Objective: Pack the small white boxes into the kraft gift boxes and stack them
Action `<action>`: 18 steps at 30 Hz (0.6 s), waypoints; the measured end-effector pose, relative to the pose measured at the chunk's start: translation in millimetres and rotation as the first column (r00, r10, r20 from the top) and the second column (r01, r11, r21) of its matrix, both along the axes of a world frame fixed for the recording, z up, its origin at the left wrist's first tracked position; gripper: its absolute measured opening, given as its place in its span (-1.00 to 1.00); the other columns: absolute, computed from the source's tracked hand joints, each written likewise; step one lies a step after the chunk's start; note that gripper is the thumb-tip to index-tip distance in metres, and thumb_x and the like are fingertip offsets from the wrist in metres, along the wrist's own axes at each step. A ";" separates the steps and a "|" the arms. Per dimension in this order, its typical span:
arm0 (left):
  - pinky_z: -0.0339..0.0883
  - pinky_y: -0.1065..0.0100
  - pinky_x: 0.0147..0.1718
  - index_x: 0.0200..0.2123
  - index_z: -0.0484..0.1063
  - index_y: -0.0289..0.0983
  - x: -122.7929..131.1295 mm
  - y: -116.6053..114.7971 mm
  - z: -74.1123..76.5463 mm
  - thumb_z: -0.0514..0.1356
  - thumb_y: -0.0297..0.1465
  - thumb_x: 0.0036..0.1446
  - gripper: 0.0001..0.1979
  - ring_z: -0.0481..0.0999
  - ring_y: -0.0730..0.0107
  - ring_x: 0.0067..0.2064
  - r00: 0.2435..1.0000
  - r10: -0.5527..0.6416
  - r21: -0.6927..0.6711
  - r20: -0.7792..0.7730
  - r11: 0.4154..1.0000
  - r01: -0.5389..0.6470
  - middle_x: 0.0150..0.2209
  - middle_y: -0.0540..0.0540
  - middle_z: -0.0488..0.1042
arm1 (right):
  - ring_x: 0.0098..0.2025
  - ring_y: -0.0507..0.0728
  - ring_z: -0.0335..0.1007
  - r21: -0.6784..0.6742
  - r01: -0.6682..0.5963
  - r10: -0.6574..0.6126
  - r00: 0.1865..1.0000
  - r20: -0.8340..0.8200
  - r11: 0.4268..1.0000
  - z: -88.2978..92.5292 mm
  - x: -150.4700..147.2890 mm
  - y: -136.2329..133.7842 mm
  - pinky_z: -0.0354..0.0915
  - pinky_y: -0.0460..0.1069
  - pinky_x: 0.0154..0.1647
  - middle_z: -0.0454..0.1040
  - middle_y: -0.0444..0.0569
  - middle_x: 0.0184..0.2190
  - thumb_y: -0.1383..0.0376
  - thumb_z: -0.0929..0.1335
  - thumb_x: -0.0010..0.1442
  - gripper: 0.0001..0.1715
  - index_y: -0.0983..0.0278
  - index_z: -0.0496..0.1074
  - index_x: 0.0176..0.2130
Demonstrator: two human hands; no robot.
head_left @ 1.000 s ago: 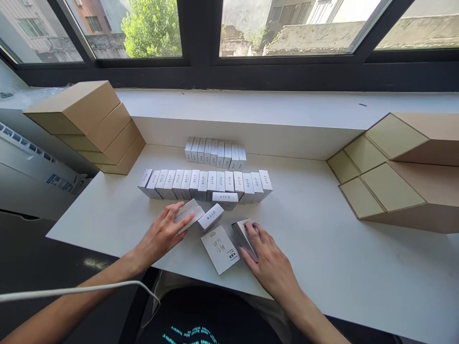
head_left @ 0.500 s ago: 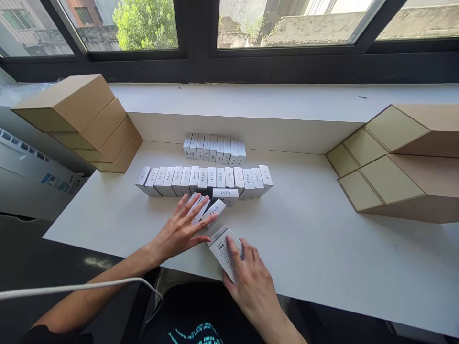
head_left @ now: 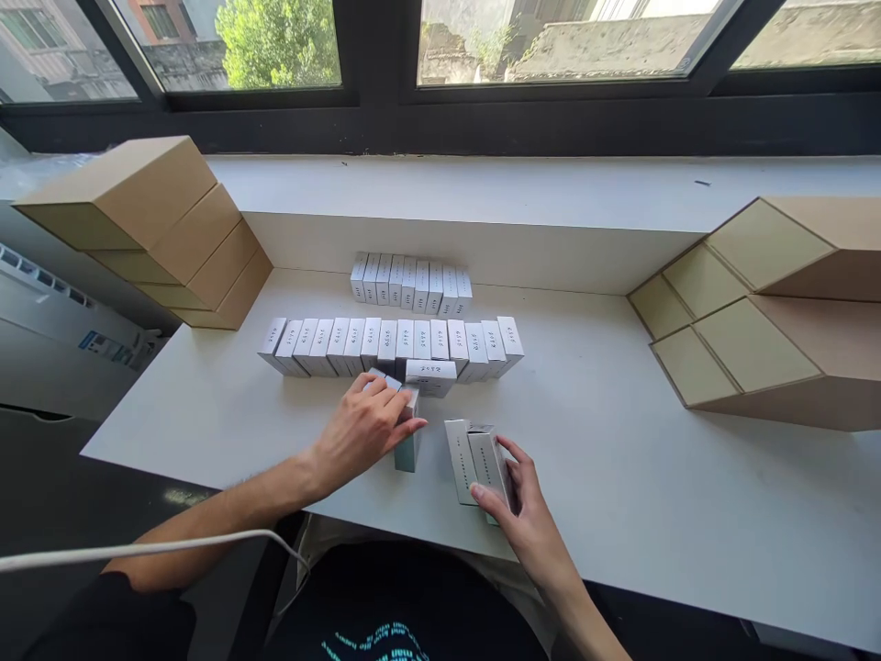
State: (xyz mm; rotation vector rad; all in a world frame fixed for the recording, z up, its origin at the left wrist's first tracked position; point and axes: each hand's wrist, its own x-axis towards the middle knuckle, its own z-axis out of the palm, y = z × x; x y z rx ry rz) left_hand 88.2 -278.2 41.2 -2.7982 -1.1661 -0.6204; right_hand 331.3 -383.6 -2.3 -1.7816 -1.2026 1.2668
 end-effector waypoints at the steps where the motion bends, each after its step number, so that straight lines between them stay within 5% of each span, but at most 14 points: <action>1: 0.39 0.12 -0.13 -0.20 0.49 -0.32 1.0 3.0 -1.8 0.07 -0.18 0.37 -0.66 0.45 0.23 -0.27 0.999 0.031 -0.019 -0.011 0.999 -0.031 -0.39 -0.10 0.50 | 0.15 0.27 0.38 -0.004 0.017 -0.017 0.999 -0.027 1.000 -0.2 -1.0 2.4 0.36 0.18 0.13 0.36 0.06 0.13 -0.16 0.36 0.15 -0.06 0.03 -0.03 0.34; 4: 0.40 0.12 -0.16 -0.24 0.50 -0.32 -0.8 5.3 -14.2 0.05 -0.21 0.38 -0.66 0.46 0.17 -0.19 0.993 0.113 -0.023 -0.019 0.993 -0.113 -0.28 -0.18 0.51 | 0.17 0.29 0.37 -0.001 0.034 -0.034 0.999 -0.017 0.999 -1.3 -3.5 9.0 0.34 0.20 0.16 0.38 0.07 0.14 -0.19 0.37 0.11 -0.05 0.06 0.04 0.31; 7: 0.36 0.01 0.06 0.03 0.46 -0.28 -9.1 -3.8 -31.4 0.10 -0.19 0.35 -0.66 0.41 0.03 0.12 0.990 0.120 0.045 0.079 0.991 -0.123 0.06 -0.30 0.46 | 0.22 0.33 0.32 0.020 0.028 -0.030 0.997 0.072 0.999 -0.9 -1.1 14.2 0.35 0.22 0.15 0.35 0.11 0.21 -0.21 0.36 0.10 -0.15 0.11 0.20 0.23; 10: 0.15 -0.18 0.26 0.23 0.31 -0.25 -17.6 -18.4 -45.5 0.13 -0.10 0.31 -0.47 0.14 -0.14 0.38 0.988 0.111 0.080 0.103 0.990 -0.119 0.31 -0.34 0.25 | 0.15 0.33 0.40 0.047 -0.005 0.000 0.995 0.102 0.999 0.7 -2.0 17.2 0.45 0.19 0.02 0.37 0.13 0.22 -0.20 0.30 0.18 -0.29 0.16 0.31 0.14; 14: 0.26 -0.08 0.23 0.38 0.09 -0.24 -21.3 -37.2 -50.6 0.10 0.00 0.28 -0.26 0.07 -0.13 0.42 0.989 0.125 -0.019 0.074 0.992 -0.124 0.37 -0.34 0.19 | 0.09 0.26 0.48 0.113 -0.142 0.123 0.980 0.154 0.983 1.8 -24.2 17.7 0.47 0.14 0.01 0.47 0.10 0.14 -0.13 0.23 0.31 -0.35 0.18 0.27 0.20; 18: 0.33 -0.08 0.18 0.41 0.04 -0.22 -24.1 -54.2 -45.6 0.11 0.09 0.21 -0.16 0.10 -0.17 0.41 0.983 0.182 -0.074 0.033 0.981 -0.179 0.39 -0.35 0.13 | 0.03 0.24 0.53 0.230 -0.323 0.199 0.876 0.439 0.918 6.8 -38.8 28.9 0.50 0.11 -0.08 0.52 0.08 0.09 -0.04 0.16 0.41 -0.38 0.23 0.25 0.27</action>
